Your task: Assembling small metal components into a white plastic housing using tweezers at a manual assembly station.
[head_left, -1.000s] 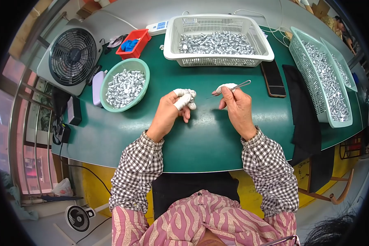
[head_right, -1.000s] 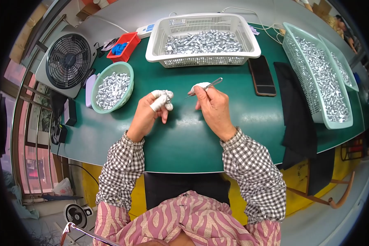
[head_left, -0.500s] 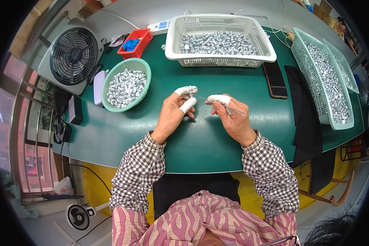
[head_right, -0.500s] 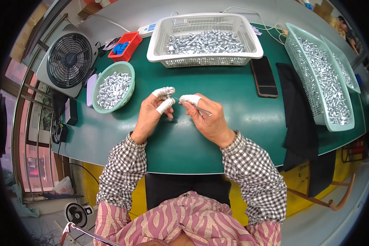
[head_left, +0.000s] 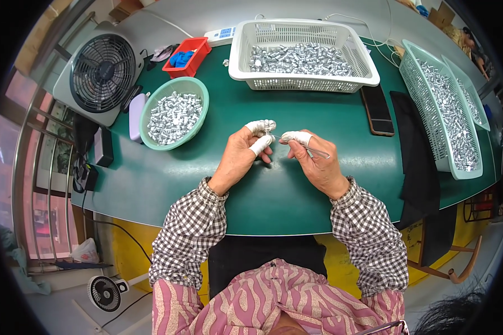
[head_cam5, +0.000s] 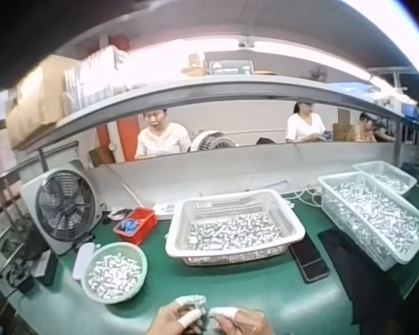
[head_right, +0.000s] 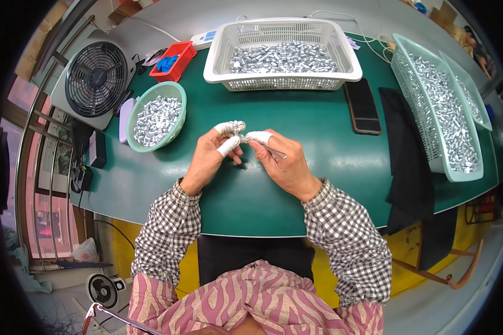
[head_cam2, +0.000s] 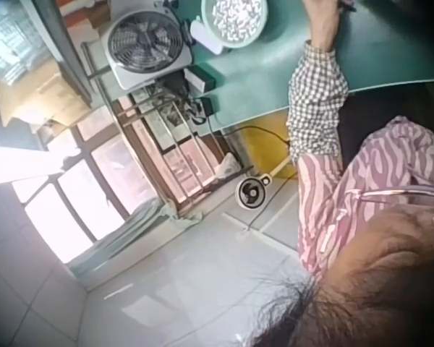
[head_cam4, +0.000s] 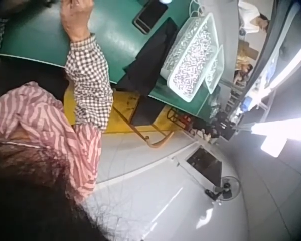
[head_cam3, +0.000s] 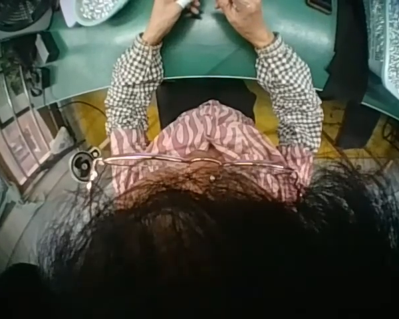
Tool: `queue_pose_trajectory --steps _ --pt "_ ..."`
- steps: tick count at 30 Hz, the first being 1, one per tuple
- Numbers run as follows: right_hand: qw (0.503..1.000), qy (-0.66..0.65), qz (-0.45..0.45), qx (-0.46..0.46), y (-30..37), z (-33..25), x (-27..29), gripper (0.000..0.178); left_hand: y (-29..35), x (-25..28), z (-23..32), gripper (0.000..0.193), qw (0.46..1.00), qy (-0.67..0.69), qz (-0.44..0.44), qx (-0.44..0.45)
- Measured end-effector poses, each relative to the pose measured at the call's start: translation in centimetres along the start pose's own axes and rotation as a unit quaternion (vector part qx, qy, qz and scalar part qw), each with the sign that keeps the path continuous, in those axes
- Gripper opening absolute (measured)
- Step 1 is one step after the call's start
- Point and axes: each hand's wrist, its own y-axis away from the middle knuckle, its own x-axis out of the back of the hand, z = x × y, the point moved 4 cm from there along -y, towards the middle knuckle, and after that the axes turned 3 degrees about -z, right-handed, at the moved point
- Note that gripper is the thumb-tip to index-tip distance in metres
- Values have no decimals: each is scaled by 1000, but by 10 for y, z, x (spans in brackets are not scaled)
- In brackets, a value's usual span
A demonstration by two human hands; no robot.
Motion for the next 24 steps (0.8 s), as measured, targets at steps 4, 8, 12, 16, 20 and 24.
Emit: queue_pose_trajectory --steps 4,8,12,16,20,24 --pt "1000 4 -7 -3 0 0 -1 12 1 1 -1 28 1000 -7 -7 4" --pt "1000 26 -12 -3 0 0 0 12 1 -2 0 29 1000 -1 -9 4" --pt "999 37 -13 6 -2 -3 0 11 2 0 1 26 1000 -25 -16 9" --pt "1000 -6 -9 -16 -3 -5 1 12 1 3 4 28 999 30 6 -31" --pt "995 -63 -11 -72 -2 -1 1 12 1 3 2 32 984 179 -1 5" --pt "988 -83 -49 -116 -1 -1 -3 12 0 7 -11 33 953 295 -19 69"
